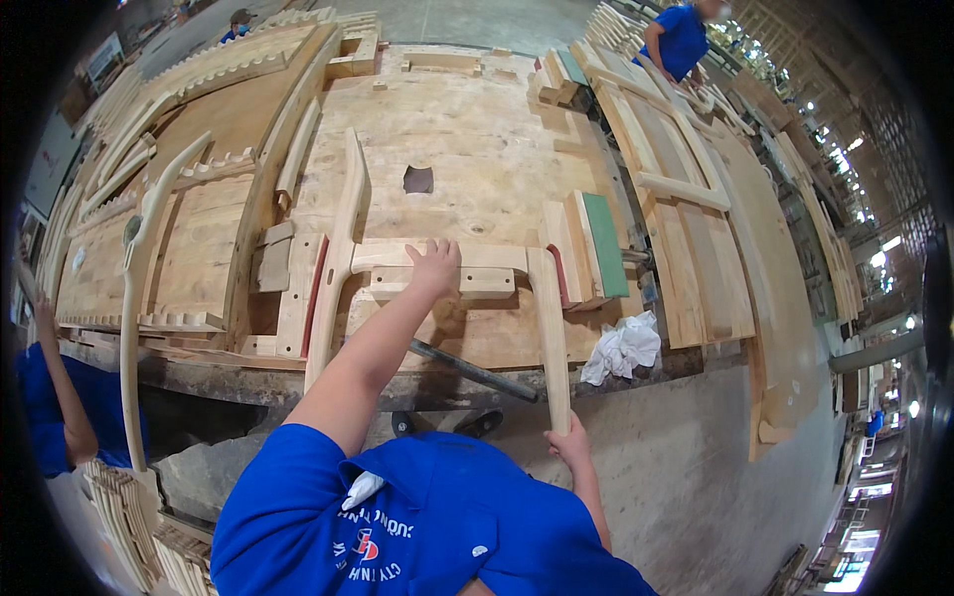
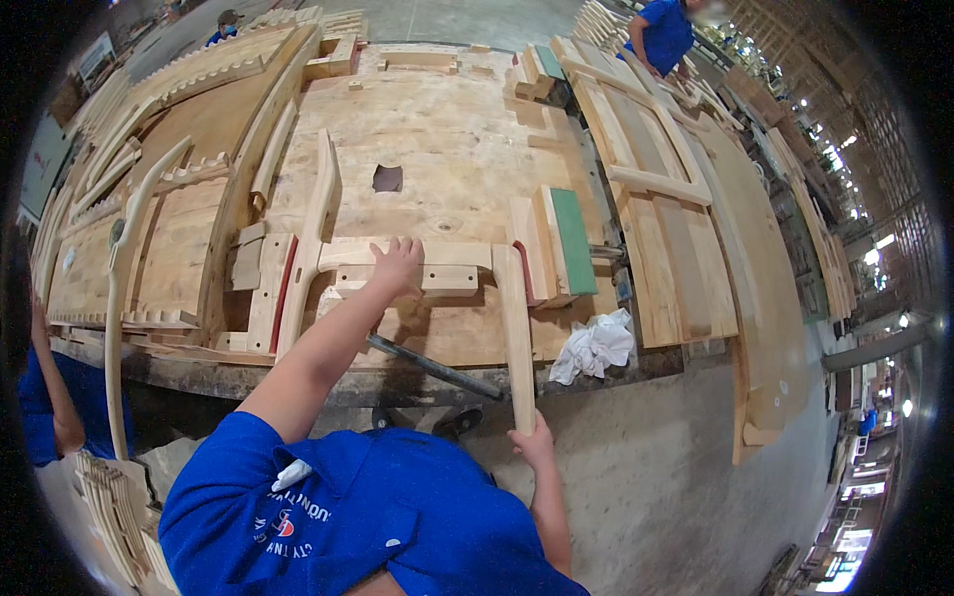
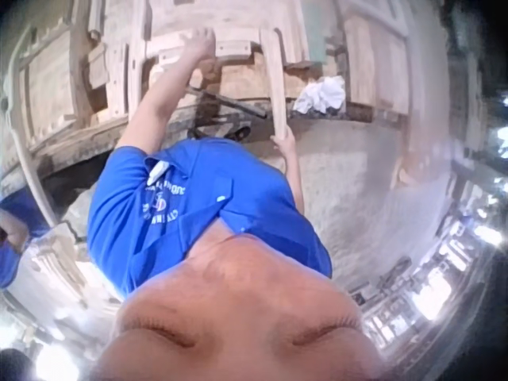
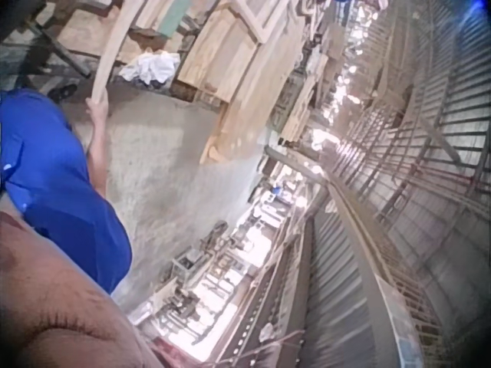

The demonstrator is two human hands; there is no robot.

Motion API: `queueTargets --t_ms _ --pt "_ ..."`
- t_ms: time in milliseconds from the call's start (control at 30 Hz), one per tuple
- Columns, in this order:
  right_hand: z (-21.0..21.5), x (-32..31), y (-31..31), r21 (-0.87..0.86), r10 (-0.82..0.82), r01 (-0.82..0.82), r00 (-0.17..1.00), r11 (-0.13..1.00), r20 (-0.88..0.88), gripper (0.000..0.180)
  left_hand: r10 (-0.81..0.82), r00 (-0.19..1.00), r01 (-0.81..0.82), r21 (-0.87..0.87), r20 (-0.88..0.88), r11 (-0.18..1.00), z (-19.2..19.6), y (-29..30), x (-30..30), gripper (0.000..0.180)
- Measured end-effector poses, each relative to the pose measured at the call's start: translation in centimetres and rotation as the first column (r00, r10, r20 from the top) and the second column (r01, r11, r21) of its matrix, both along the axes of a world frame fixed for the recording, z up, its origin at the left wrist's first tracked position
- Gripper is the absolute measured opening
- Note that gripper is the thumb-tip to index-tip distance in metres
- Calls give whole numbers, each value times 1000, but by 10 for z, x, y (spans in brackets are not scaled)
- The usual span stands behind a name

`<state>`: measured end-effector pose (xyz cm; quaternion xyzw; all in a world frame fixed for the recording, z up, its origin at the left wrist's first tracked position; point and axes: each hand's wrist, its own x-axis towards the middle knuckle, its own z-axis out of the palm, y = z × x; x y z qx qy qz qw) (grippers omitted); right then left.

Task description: The person assembles wooden chair frames on a workbench in a factory. They align legs and rails, use a rubber mallet to tap joints together, and hand off completed frames to a coworker.

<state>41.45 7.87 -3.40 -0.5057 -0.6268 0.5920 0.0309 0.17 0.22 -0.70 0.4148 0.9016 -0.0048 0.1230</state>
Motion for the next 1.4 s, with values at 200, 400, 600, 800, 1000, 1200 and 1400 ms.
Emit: queueTargets --t_ms 200,400,600,800,1000,1200,1400 --pt "-6 0 -7 16 -1 2 999 1000 -47 60 -12 999 12 18 31 1000 6 -1 3 117" --pt "-11 0 -6 51 34 -32 999 998 -39 58 9 1000 -9 9 11 1000 7 -4 3 114" --pt "-9 3 -5 10 45 -45 999 999 -18 65 19 1000 -18 -12 24 1000 12 -2 5 112" --pt "-5 2 -4 20 48 -48 999 999 15 64 38 999 -39 10 28 999 10 -2 5 112" --pt "-7 3 -6 0 55 -55 998 998 -18 64 39 999 -41 32 37 999 6 -2 6 115" --pt "-6 2 -5 71 96 -97 995 993 18 63 49 998 -50 43 32 998 5 -2 6 112" --pt "-8 3 2 149 247 -260 964 954 95 61 15 996 4 216 -88 976 -12 -26 13 89"
